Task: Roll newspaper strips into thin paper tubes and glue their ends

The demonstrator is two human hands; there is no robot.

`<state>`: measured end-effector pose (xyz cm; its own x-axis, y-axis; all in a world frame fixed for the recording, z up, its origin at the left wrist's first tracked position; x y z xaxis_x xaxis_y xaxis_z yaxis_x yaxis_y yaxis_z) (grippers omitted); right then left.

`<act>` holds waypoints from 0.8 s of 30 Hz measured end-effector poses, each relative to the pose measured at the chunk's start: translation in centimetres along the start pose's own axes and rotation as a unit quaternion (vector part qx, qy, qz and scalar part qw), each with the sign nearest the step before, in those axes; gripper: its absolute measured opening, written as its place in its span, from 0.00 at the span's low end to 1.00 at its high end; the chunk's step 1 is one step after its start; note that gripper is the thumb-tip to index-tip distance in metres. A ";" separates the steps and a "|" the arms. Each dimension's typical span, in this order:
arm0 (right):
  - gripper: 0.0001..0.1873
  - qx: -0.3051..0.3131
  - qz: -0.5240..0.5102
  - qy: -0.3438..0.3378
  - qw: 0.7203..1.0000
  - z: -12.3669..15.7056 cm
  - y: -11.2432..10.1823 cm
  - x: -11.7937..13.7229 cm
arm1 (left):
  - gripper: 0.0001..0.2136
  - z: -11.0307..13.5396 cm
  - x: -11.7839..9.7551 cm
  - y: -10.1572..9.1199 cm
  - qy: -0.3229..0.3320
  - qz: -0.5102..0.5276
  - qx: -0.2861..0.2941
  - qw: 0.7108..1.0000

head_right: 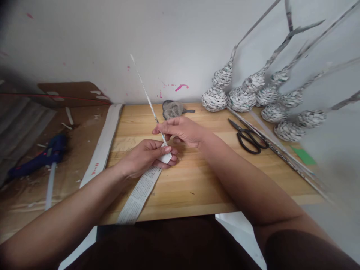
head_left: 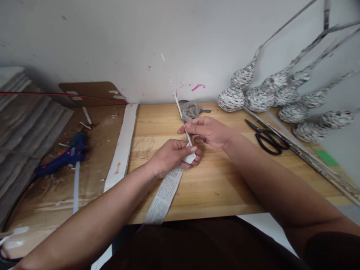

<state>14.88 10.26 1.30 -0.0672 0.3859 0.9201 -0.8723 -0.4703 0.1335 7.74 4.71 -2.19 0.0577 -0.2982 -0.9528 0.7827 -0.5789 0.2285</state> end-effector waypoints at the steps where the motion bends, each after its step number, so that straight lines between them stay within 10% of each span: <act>1: 0.19 0.014 0.005 0.004 1.000 0.0 0.2 -0.1 | 0.15 0.0 0.0 0.0 -0.002 0.002 0.000 1.000; 24: 0.20 -0.065 0.021 -0.021 0.997 0.3 -0.8 0.7 | 0.15 0.1 -0.1 0.1 0.003 -0.017 0.000 1.000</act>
<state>15.66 10.61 1.93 -0.0859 0.3328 0.9391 -0.9249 -0.3770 0.0490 7.77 4.65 -2.08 0.0349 -0.2732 -0.9613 0.7845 -0.5885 0.1957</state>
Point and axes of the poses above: each hand's wrist, its own z-axis away from the middle knuckle, its own y-axis out of the palm, x = y × z, the point moved 9 cm from there along -z, towards the middle knuckle, and after that the axes turned 11 degrees about y, right-handed, at the moved point
